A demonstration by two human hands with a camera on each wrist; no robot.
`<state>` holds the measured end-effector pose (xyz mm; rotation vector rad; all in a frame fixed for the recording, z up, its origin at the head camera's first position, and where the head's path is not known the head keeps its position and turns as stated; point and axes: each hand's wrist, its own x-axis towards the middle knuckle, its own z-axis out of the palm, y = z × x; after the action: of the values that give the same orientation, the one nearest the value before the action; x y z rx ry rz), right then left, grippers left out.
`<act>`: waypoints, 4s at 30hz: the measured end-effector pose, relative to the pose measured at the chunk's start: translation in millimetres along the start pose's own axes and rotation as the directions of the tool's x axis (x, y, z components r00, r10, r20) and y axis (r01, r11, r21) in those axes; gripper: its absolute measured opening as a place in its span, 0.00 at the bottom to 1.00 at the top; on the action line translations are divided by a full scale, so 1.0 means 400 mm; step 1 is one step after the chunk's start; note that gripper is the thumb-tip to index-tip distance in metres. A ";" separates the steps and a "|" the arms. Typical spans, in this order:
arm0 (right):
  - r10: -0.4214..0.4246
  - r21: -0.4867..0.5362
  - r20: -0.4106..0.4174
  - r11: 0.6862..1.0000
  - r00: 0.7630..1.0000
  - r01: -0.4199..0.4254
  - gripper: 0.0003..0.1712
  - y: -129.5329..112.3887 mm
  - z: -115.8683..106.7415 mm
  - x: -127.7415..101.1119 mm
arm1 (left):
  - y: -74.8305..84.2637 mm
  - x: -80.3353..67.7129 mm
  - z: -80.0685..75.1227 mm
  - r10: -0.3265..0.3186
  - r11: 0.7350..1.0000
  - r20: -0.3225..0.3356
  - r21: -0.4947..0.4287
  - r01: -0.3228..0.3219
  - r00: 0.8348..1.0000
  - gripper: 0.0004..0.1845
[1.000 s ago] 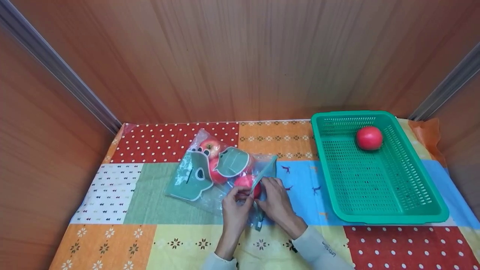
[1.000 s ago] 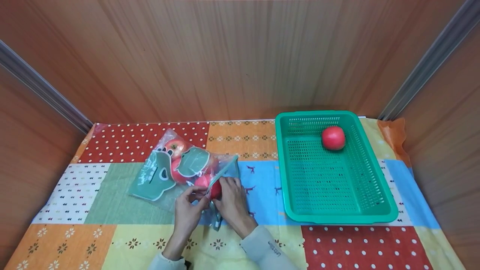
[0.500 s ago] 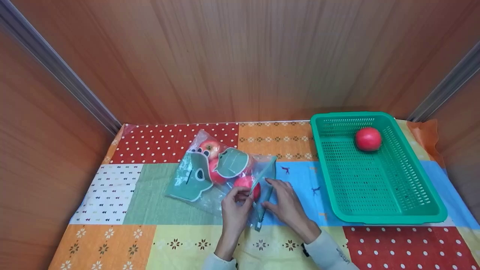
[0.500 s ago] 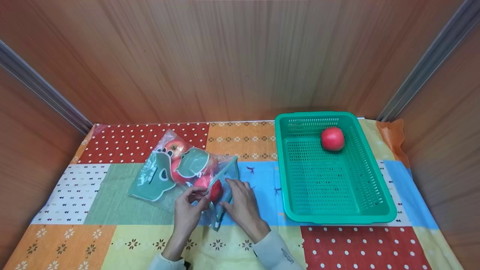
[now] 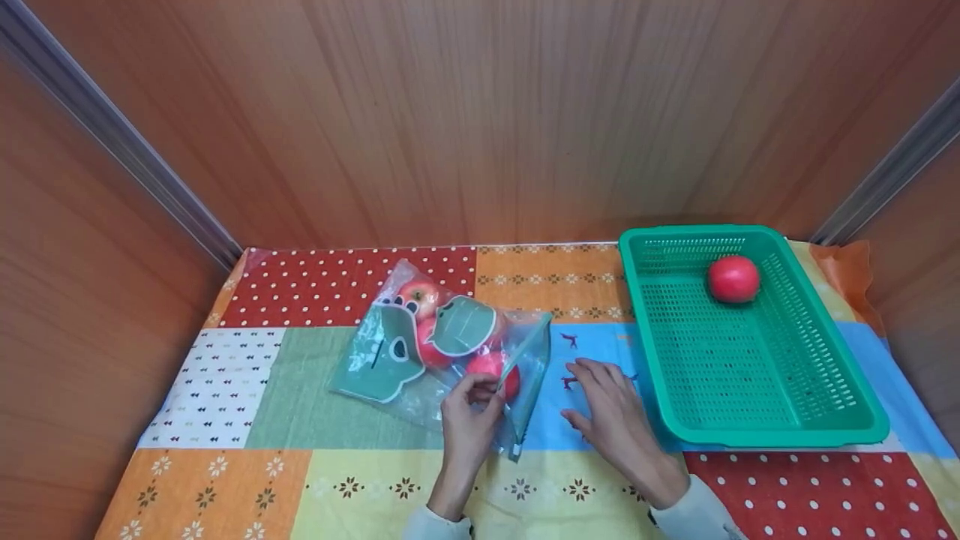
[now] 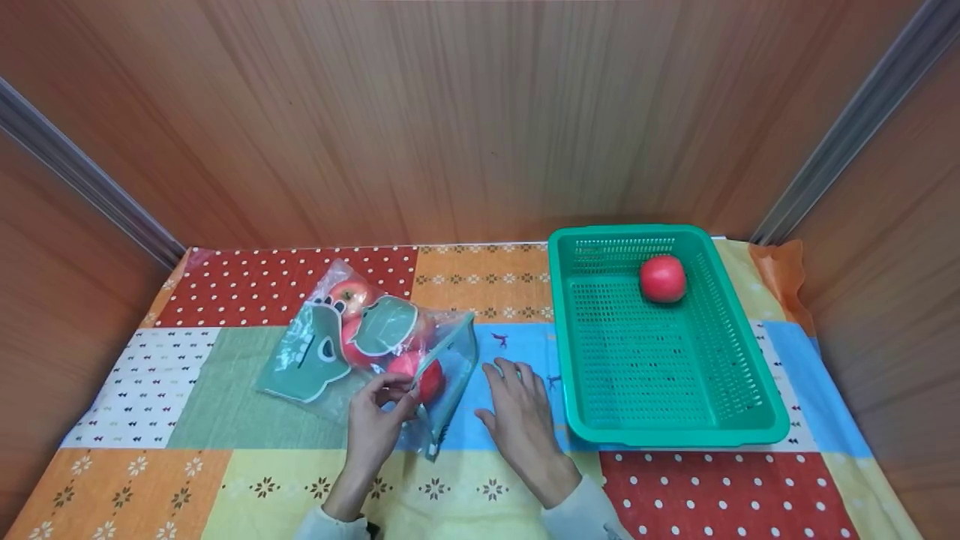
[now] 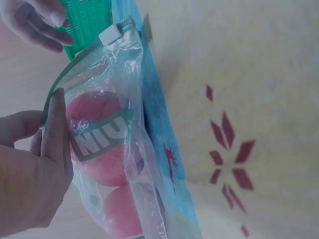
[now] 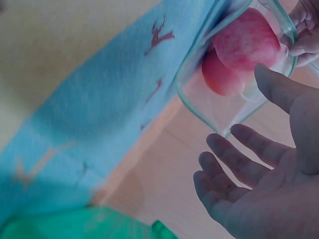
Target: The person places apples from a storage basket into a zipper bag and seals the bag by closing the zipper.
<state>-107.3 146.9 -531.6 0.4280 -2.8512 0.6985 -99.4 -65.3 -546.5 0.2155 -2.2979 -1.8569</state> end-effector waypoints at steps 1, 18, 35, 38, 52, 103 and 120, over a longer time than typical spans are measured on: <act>-0.007 -0.017 0.004 1.000 1.000 0.007 0.41 0.002 -0.007 -0.003 | -0.001 0.000 0.000 -0.003 1.000 -0.001 -0.001 0.003 1.000 0.10; -0.089 -0.157 -0.071 0.985 0.993 0.077 0.41 0.062 -0.134 -0.029 | -0.007 0.001 0.000 -0.038 0.999 0.007 -0.008 0.038 0.999 0.11; -0.026 -0.209 -0.113 0.978 0.993 0.002 0.44 0.168 -0.259 -0.022 | -0.010 0.003 0.001 -0.033 0.999 0.016 -0.029 0.034 0.999 0.11; -0.037 -0.215 -0.132 0.977 0.991 0.007 0.44 0.187 -0.272 -0.020 | -0.012 0.003 0.001 -0.025 1.000 0.012 -0.017 0.025 1.000 0.11; -0.007 -0.229 -0.131 0.973 0.991 -0.023 0.50 0.264 -0.346 0.012 | -0.012 0.000 0.000 -0.018 1.000 0.005 0.004 0.018 1.000 0.11; 0.115 -0.270 0.071 0.959 0.991 -0.092 0.47 0.544 -0.344 0.243 | -0.004 -0.007 0.004 -0.046 0.998 0.002 0.038 0.046 0.999 0.11; 0.234 -0.273 0.077 0.940 0.969 -0.205 0.46 0.586 -0.311 0.269 | -0.008 -0.007 0.005 -0.051 0.998 0.017 0.033 0.051 0.999 0.11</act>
<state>-270.4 379.5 -496.8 0.1094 -3.0682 0.3263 -97.1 -63.2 -550.1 0.2652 -2.3570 -1.8539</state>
